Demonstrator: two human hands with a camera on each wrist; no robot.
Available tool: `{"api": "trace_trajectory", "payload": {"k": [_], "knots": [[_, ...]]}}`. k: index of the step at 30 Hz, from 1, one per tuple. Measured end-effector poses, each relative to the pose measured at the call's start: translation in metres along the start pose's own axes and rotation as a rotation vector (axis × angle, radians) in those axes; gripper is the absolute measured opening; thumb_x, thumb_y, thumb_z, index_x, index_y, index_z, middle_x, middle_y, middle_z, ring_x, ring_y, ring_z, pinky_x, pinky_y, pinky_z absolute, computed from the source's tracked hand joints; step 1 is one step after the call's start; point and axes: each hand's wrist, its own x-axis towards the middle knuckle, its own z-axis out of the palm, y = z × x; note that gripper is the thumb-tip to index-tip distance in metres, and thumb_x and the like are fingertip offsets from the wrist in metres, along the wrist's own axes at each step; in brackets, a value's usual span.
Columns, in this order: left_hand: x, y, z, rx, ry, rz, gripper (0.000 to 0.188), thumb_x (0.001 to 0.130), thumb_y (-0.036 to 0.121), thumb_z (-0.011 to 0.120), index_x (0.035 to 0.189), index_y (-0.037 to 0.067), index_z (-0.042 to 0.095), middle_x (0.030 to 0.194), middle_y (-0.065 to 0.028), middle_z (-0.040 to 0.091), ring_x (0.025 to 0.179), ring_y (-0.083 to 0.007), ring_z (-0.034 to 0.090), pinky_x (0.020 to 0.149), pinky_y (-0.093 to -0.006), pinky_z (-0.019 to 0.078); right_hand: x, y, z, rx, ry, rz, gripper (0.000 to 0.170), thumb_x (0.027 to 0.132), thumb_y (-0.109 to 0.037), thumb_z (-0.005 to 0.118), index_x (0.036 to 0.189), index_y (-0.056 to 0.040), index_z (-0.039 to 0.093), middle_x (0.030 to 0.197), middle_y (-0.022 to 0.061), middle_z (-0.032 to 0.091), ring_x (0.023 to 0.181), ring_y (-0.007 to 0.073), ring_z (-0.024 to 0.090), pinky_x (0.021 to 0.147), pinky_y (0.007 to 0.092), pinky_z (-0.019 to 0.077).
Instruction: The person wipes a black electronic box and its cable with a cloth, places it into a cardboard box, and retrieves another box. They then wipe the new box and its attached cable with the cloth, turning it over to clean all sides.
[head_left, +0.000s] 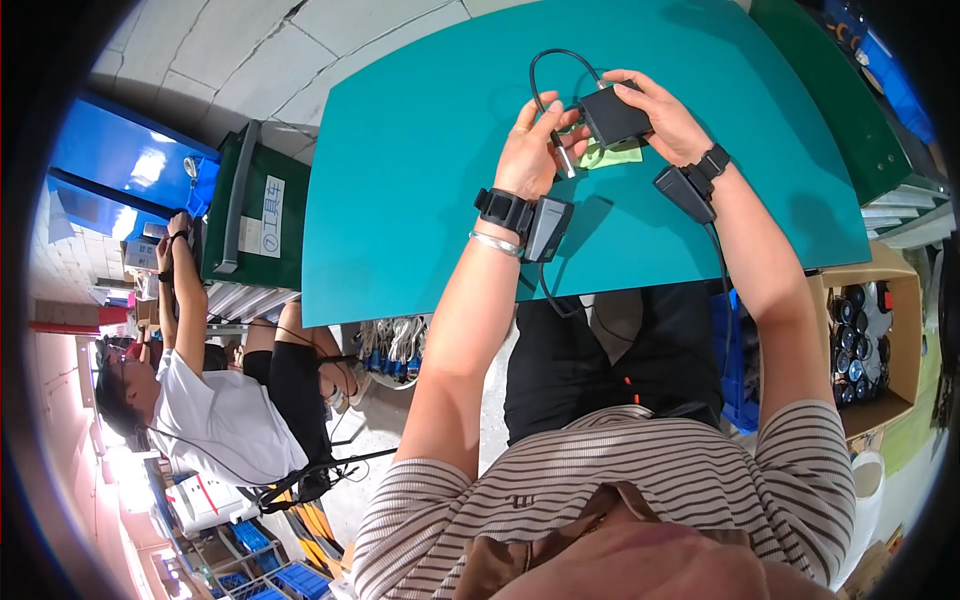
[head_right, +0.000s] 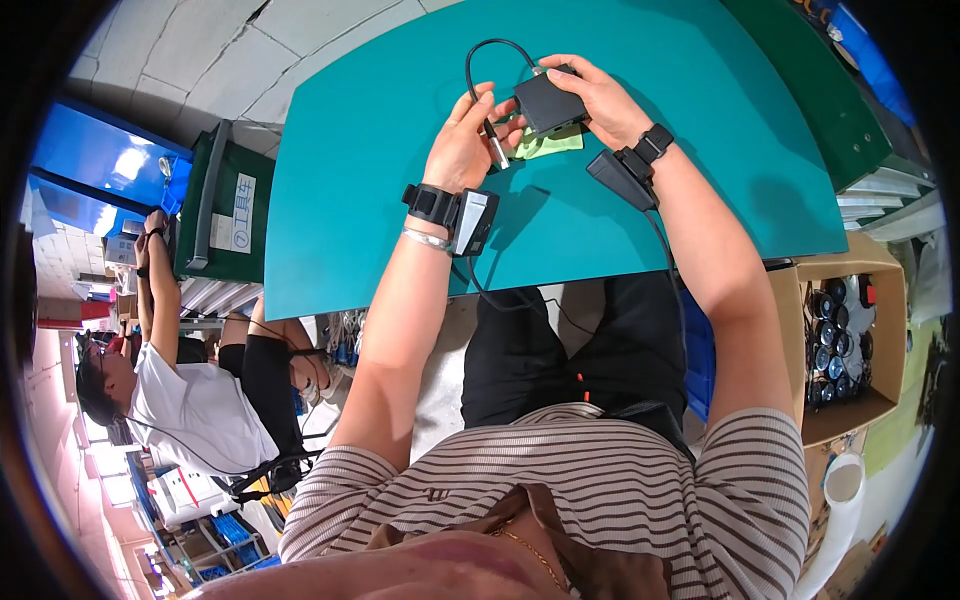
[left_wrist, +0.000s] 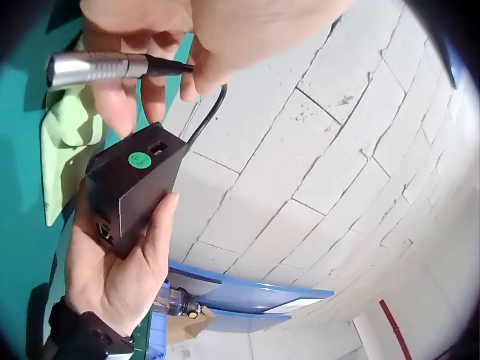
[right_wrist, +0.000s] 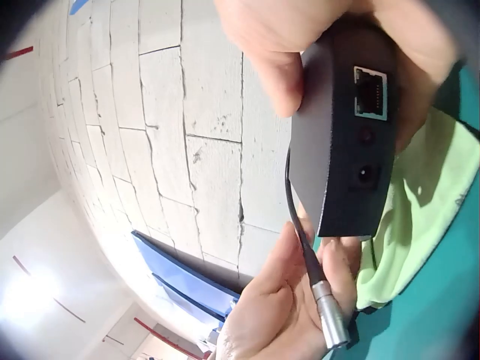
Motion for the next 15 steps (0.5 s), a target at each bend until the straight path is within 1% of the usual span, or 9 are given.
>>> {"api": "trace_trajectory", "payload": {"k": [1,2,4,5,9,11,12,14,15], "knots": [[-0.002,0.001,0.003,0.054,-0.018,0.009,0.044,0.095,0.024,0.056,0.132,0.009,0.037,0.106,-0.0100,0.057,0.090,-0.0227,0.062,0.071,-0.0316,0.0543,0.000,0.000,0.001,0.017,0.009,-0.010,0.035,0.096,-0.031,0.054,0.125,-0.0122,0.052,0.114,0.0026,0.056,0.103,0.0117,0.056,0.085,0.0289,0.0480],[-0.004,0.000,0.006,0.054,-0.019,0.008,0.044,0.095,0.024,0.056,0.132,0.009,0.037,0.106,-0.0100,0.057,0.090,-0.0227,0.062,0.071,-0.0316,0.0543,0.000,0.000,0.003,0.035,0.018,-0.020,0.035,0.096,-0.030,0.053,0.125,-0.0119,0.052,0.115,0.0029,0.056,0.103,0.0120,0.056,0.085,0.0288,0.0481],[-0.011,0.001,0.016,0.204,-0.019,0.045,0.061,0.090,0.024,0.065,0.137,0.010,0.029,0.104,-0.0083,0.058,0.088,-0.0212,0.062,0.070,-0.0309,0.0539,-0.001,-0.001,0.005,0.044,0.014,-0.042,0.034,0.096,-0.030,0.053,0.125,-0.0117,0.051,0.116,0.0031,0.055,0.104,0.0123,0.056,0.086,0.0294,0.0481],[-0.010,0.001,0.017,0.238,-0.020,0.034,0.072,0.087,0.023,0.069,0.140,0.009,0.023,0.100,-0.0084,0.058,0.085,-0.0198,0.062,0.068,-0.0302,0.0534,-0.001,-0.001,0.006,0.053,0.009,-0.062,0.034,0.097,-0.029,0.052,0.125,-0.0115,0.051,0.116,0.0032,0.055,0.104,0.0126,0.056,0.087,0.0299,0.0480],[-0.014,0.001,0.025,0.256,-0.024,0.036,0.075,0.086,0.020,0.069,0.142,0.008,0.020,0.096,-0.0084,0.058,0.078,-0.0188,0.061,0.067,-0.0296,0.0530,-0.001,0.000,0.009,-0.009,0.004,-0.131,0.034,0.097,-0.030,0.051,0.126,-0.0124,0.051,0.116,0.0044,0.055,0.107,0.0145,0.055,0.089,0.0315,0.0468],[-0.008,-0.005,0.017,0.215,-0.022,0.114,0.077,0.087,0.016,0.069,0.143,0.008,0.018,0.098,-0.0107,0.058,0.072,-0.0181,0.061,0.063,-0.0282,0.0511,-0.006,-0.007,0.015,0.150,-0.004,-0.092,0.038,0.100,-0.035,0.042,0.130,-0.0122,0.049,0.117,0.0061,0.054,0.109,0.0167,0.053,0.095,0.0340,0.0437],[-0.008,-0.006,0.016,0.213,-0.023,0.115,0.077,0.087,0.016,0.069,0.143,0.008,0.018,0.098,-0.0107,0.058,0.072,-0.0181,0.061,0.063,-0.0282,0.0511,-0.005,-0.006,0.014,0.148,-0.004,-0.092,0.038,0.100,-0.035,0.042,0.130,-0.0122,0.049,0.117,0.0061,0.054,0.109,0.0167,0.053,0.095,0.0340,0.0437],[-0.008,-0.004,0.014,0.143,-0.039,0.121,0.076,0.087,0.014,0.067,0.144,0.007,0.017,0.101,-0.0118,0.059,0.069,-0.0177,0.060,0.058,-0.0265,0.0481,0.000,-0.005,0.011,0.350,-0.082,-0.113,0.044,0.102,-0.038,0.034,0.133,-0.0098,0.046,0.121,0.0075,0.054,0.113,0.0193,0.052,0.100,0.0370,0.0407],[-0.007,-0.005,0.012,0.140,-0.039,0.122,0.076,0.087,0.014,0.067,0.144,0.007,0.017,0.101,-0.0118,0.059,0.069,-0.0177,0.060,0.058,-0.0265,0.0481,-0.005,-0.011,0.016,0.387,-0.113,-0.099,0.047,0.102,-0.038,0.032,0.135,-0.0070,0.044,0.126,0.0085,0.052,0.118,0.0210,0.049,0.102,0.0393,0.0393]]}}
